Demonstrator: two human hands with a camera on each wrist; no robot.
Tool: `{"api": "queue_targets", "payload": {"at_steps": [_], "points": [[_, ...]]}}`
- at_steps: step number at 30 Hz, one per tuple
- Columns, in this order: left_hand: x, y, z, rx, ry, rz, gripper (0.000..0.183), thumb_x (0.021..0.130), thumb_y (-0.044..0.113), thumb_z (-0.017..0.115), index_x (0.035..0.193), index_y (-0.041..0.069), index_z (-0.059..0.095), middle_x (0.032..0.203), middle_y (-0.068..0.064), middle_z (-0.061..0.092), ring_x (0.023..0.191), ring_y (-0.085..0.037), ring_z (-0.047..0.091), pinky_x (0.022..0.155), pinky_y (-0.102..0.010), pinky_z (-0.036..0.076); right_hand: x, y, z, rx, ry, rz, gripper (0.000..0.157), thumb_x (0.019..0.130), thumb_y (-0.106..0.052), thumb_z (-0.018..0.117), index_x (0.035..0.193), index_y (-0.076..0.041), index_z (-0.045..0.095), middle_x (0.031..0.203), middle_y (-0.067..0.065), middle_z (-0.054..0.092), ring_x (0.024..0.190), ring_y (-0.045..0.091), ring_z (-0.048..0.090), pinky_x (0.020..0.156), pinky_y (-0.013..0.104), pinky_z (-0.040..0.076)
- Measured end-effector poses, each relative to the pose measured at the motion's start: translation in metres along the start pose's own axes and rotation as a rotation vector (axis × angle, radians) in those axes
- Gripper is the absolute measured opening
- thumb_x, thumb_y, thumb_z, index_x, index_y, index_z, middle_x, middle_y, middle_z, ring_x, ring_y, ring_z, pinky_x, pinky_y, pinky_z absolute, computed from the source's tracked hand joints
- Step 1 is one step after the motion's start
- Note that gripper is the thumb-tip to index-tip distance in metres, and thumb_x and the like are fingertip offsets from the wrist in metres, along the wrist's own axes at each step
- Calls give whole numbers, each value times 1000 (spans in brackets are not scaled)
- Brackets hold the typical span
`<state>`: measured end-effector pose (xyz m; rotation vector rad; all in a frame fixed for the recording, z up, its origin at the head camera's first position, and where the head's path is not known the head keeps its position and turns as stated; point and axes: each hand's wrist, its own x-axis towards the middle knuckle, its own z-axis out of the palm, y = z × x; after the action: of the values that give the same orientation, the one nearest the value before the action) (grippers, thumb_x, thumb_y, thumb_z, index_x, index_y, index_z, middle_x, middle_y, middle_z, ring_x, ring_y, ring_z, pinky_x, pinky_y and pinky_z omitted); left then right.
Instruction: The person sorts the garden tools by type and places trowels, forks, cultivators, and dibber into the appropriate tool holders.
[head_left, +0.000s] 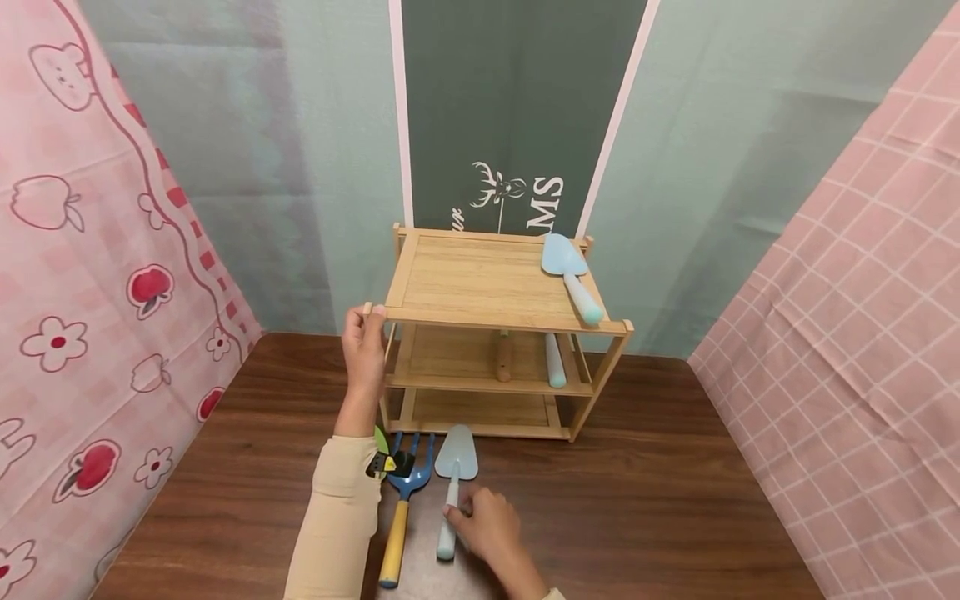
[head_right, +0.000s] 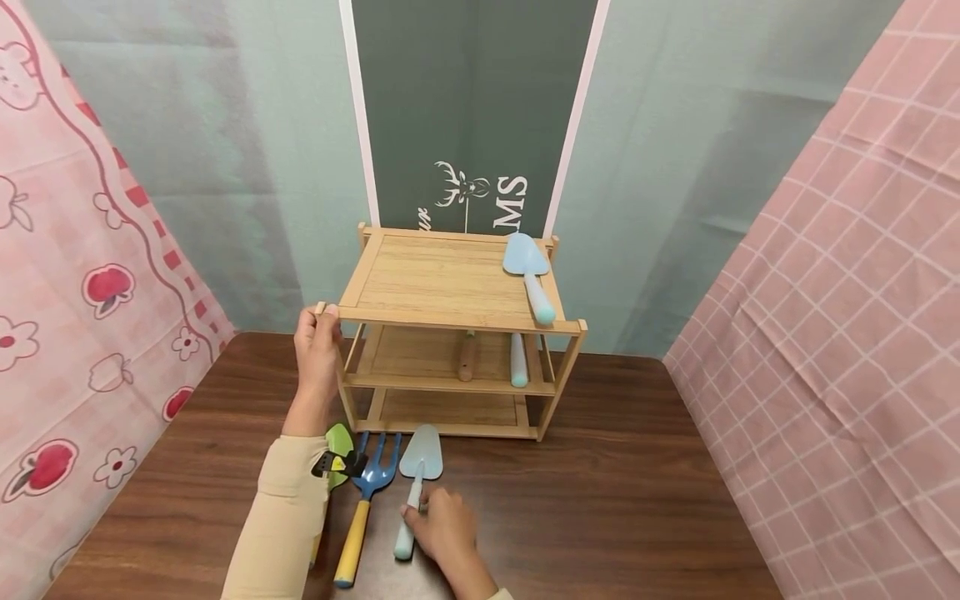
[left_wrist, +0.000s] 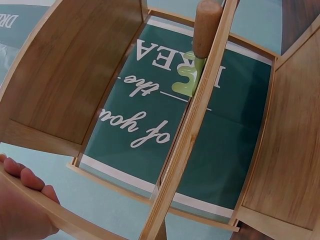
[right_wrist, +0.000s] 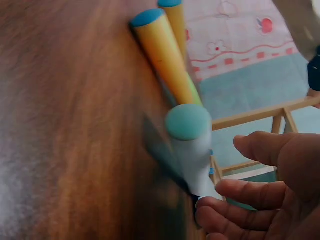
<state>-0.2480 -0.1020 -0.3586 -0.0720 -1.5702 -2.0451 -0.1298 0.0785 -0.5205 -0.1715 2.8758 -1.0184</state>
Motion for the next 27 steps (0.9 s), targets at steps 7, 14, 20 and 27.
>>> {"api": "queue_targets", "payload": {"at_steps": [7,14,20,27], "points": [[2,-3,-1,-5,-7,-9,7,95,10,47,89,11,47,60,3,34,54,-11,31,56,-27,27,2,-2,7,-74,-15,69,36,79,-40,71,59,-16,54,51,-4,42,47,14,38,44,32,31],[11,-27,-7,-32,8,-44,7,95,13,49,89,14,48,59,3,35,53,-10,31,54,-26,27,4,-4,16,-134,-9,108,44,75,-46,72,52,-17,48,49,-2,41,45,15,37,42,33,31],[10,-21,-6,-40,-17,-13,10,96,10,47,87,12,46,58,2,33,52,-11,29,52,-27,26,8,-5,18,-138,-34,130,44,74,-44,73,51,-16,48,50,-2,41,47,16,39,42,34,33],[1,-3,-1,-14,-25,2,9,96,9,46,87,10,46,60,3,33,53,-10,29,53,-27,26,8,-1,15,-140,-11,147,37,73,-37,72,54,-14,50,53,0,45,50,18,43,45,37,35]]}}
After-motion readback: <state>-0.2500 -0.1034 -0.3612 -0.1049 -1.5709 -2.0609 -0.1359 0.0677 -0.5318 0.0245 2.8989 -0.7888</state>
